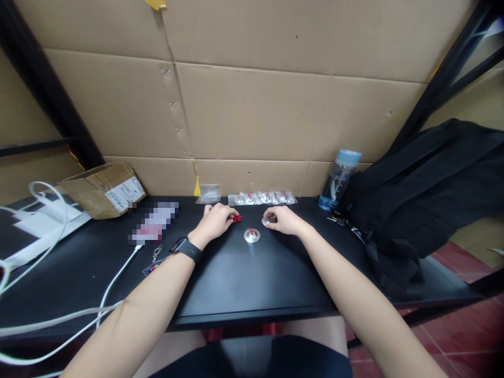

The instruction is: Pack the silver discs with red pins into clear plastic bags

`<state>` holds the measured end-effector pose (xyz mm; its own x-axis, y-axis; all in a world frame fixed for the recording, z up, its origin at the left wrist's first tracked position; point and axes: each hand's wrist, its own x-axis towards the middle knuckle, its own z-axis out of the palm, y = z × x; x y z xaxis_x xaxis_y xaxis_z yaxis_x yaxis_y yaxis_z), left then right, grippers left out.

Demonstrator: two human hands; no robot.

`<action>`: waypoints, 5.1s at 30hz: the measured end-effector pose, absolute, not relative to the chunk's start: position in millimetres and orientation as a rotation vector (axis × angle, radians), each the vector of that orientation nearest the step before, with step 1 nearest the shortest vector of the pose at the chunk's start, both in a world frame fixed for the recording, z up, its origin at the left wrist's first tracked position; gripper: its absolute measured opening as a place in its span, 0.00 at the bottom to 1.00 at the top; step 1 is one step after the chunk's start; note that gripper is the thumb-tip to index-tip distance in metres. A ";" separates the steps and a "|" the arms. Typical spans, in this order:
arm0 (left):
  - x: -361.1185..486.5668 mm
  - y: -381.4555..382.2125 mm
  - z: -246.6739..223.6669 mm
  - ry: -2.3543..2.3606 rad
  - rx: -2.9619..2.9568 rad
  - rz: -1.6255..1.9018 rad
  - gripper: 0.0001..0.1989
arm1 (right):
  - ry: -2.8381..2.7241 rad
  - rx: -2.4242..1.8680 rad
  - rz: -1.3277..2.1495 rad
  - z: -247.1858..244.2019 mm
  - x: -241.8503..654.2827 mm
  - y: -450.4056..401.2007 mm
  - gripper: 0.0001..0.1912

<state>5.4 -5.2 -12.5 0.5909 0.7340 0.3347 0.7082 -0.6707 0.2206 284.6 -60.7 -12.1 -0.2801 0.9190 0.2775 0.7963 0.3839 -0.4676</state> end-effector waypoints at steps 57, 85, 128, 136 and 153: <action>40.3 -61.7 22.7 0.861 2.391 1.340 0.06 | -1.221 -0.661 1.317 7.3 244.7 -82.8 0.20; 41.9 -69.0 25.9 0.999 2.638 1.234 0.08 | -1.210 -0.635 1.333 10.6 240.1 -87.5 0.21; 52.9 -70.7 14.1 1.156 2.173 1.422 0.03 | -1.230 -0.813 1.036 6.0 222.5 -90.4 0.17; 54.1 -72.9 18.2 1.120 2.175 1.470 0.02 | -1.238 -0.782 1.070 1.8 229.9 -83.7 0.11; 57.2 -78.0 15.0 1.256 2.407 1.477 0.02 | -1.821 -0.930 0.609 10.3 232.5 -87.5 0.16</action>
